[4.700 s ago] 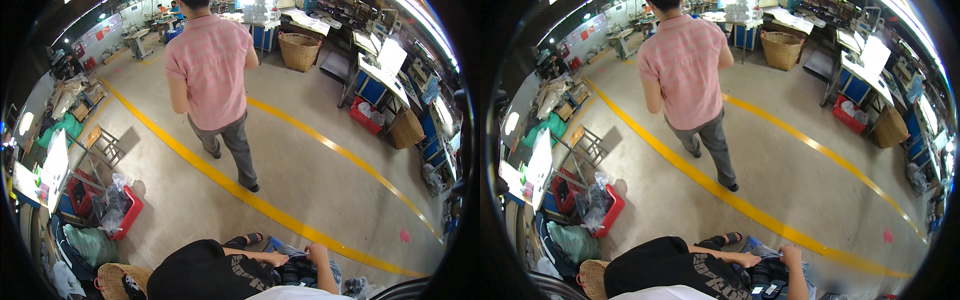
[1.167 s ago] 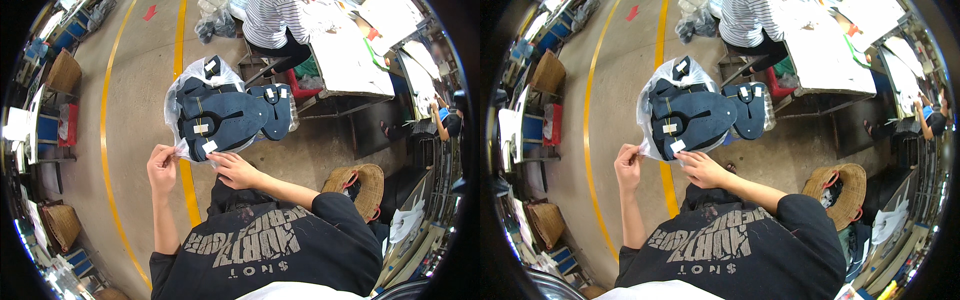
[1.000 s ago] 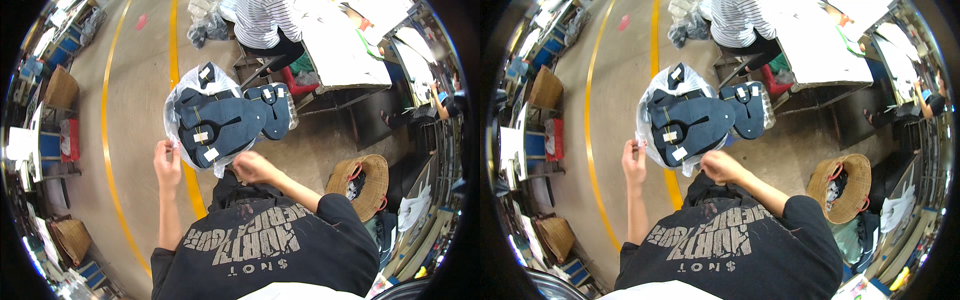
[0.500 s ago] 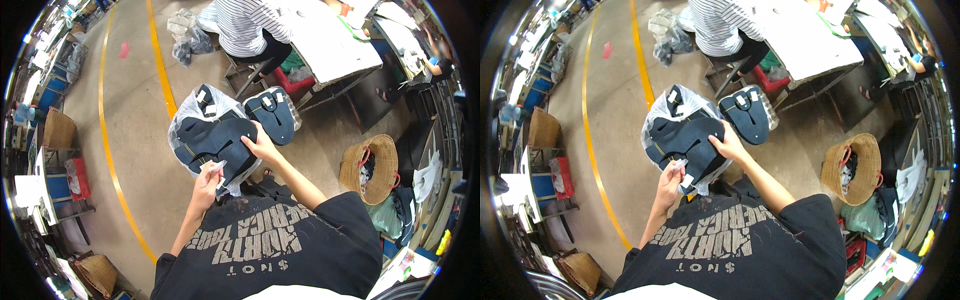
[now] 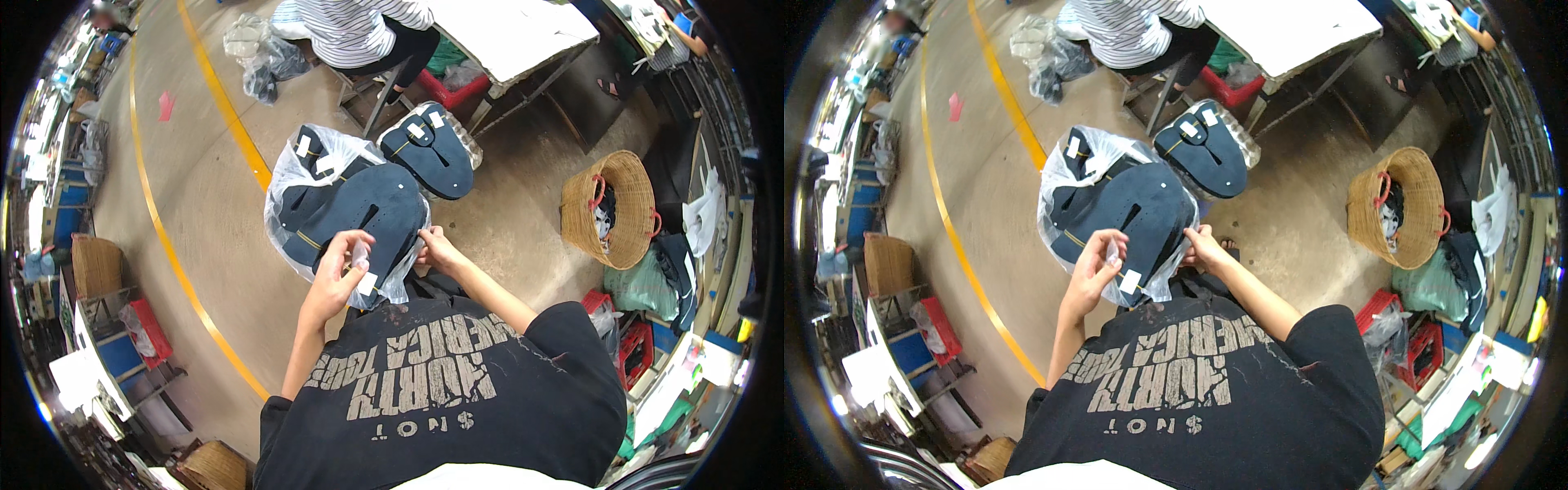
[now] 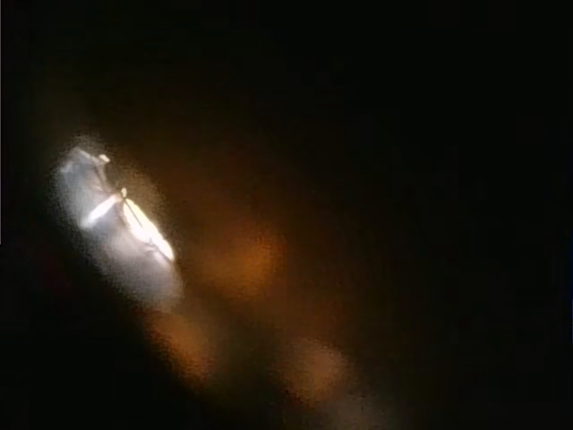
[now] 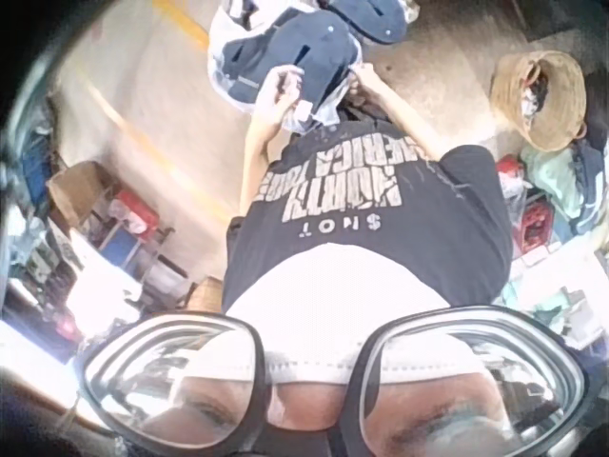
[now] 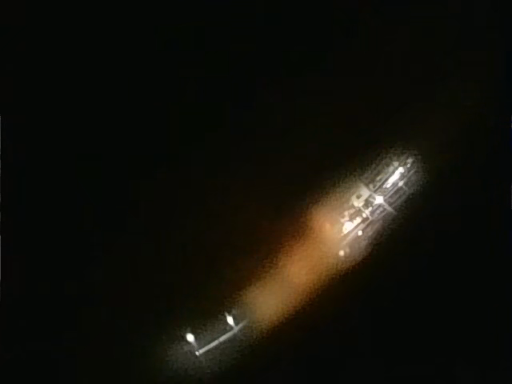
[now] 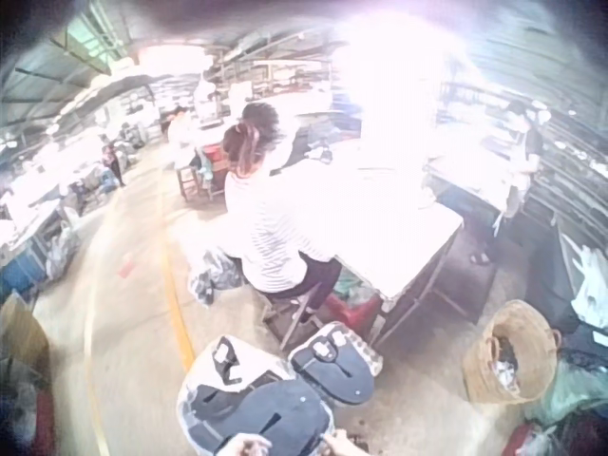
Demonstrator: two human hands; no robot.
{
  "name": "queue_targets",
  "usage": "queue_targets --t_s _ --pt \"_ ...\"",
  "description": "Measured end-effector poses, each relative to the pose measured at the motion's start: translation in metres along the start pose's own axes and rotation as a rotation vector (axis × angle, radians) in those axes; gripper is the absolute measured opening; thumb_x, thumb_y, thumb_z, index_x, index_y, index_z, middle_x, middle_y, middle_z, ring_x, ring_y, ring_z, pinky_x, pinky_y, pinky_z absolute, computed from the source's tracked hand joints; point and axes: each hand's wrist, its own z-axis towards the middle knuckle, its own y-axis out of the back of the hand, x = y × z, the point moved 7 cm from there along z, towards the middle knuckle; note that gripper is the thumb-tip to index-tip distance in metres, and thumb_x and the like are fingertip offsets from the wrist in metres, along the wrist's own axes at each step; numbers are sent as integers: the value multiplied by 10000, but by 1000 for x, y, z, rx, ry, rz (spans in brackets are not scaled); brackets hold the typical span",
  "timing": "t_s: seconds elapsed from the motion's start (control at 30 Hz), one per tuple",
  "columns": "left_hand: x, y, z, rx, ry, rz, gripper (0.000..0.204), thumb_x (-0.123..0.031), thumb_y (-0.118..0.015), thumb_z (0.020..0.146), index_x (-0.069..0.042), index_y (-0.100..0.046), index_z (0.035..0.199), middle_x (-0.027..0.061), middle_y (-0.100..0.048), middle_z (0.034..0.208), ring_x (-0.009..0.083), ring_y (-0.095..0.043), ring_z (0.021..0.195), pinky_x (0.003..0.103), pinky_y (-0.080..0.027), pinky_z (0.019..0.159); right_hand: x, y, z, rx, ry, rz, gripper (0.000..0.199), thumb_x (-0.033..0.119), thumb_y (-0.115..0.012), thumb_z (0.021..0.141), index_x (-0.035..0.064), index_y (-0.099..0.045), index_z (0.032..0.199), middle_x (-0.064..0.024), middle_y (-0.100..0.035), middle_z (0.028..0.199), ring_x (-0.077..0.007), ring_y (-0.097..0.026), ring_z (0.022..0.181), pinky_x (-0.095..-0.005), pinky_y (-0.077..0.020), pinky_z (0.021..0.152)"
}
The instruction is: The person folds dark-colored garments, places them into clear plastic bags, and seals them. They also write on small white tags with a pen and attach them to the packaged items. A coworker is visible nearby handling similar items.
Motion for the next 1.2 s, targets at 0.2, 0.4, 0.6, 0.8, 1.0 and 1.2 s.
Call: queue_targets --t_s 0.2,0.4,0.6,0.8,1.0,1.2 --pt "1 29 72 -218 -211 628 450 -314 -556 1016 -68 -581 1392 165 -591 1325 346 -555 1228 456 -394 1091 31 32 -12 -165 586 -580 43 42 -609 1005 30 -589 1041 -33 -661 884 -121 -637 785 -297 -545 739" --pt "40 29 82 -290 -36 1282 583 -457 -556 1014 -164 -491 1515 203 -672 1135 393 -660 1038 518 -510 909 58 -34 -76 -96 1019 -749 215 27 -680 826 23 -550 997 -171 -592 980 -365 -611 920 -415 -508 812" --pt "42 54 88 -68 226 925 565 -464 -486 1057 -85 -519 1476 304 -648 1291 442 -634 1213 493 -497 1033 46 -33 -99 -51 983 -1441 457 251 -784 805 82 -596 1186 -97 -636 1089 -310 -570 1058 -445 -458 883" --pt "57 129 128 -175 247 76 584 -400 -417 1105 -161 -285 1621 151 -672 1312 277 -696 1045 418 -543 926 49 -42 -112 78 1083 -1673 316 294 -768 831 147 -682 1097 -64 -634 1097 -289 -566 1041 -423 -453 854" --pt "-29 135 147 -47 55 -881 616 -40 -463 963 192 -254 1493 408 -484 1421 528 -491 1362 564 -384 1209 56 -56 -118 238 1259 -1539 182 246 -733 850 136 -665 978 -63 -648 1087 -253 -603 1093 -433 -462 885" --pt "-45 96 127 28 -26 -1131 700 -28 -499 881 175 -263 1508 411 -441 1452 542 -422 1410 549 -358 1225 69 -63 -124 360 1104 -1614 139 195 -727 847 118 -658 940 -60 -671 955 -274 -638 1019 -447 -490 874"
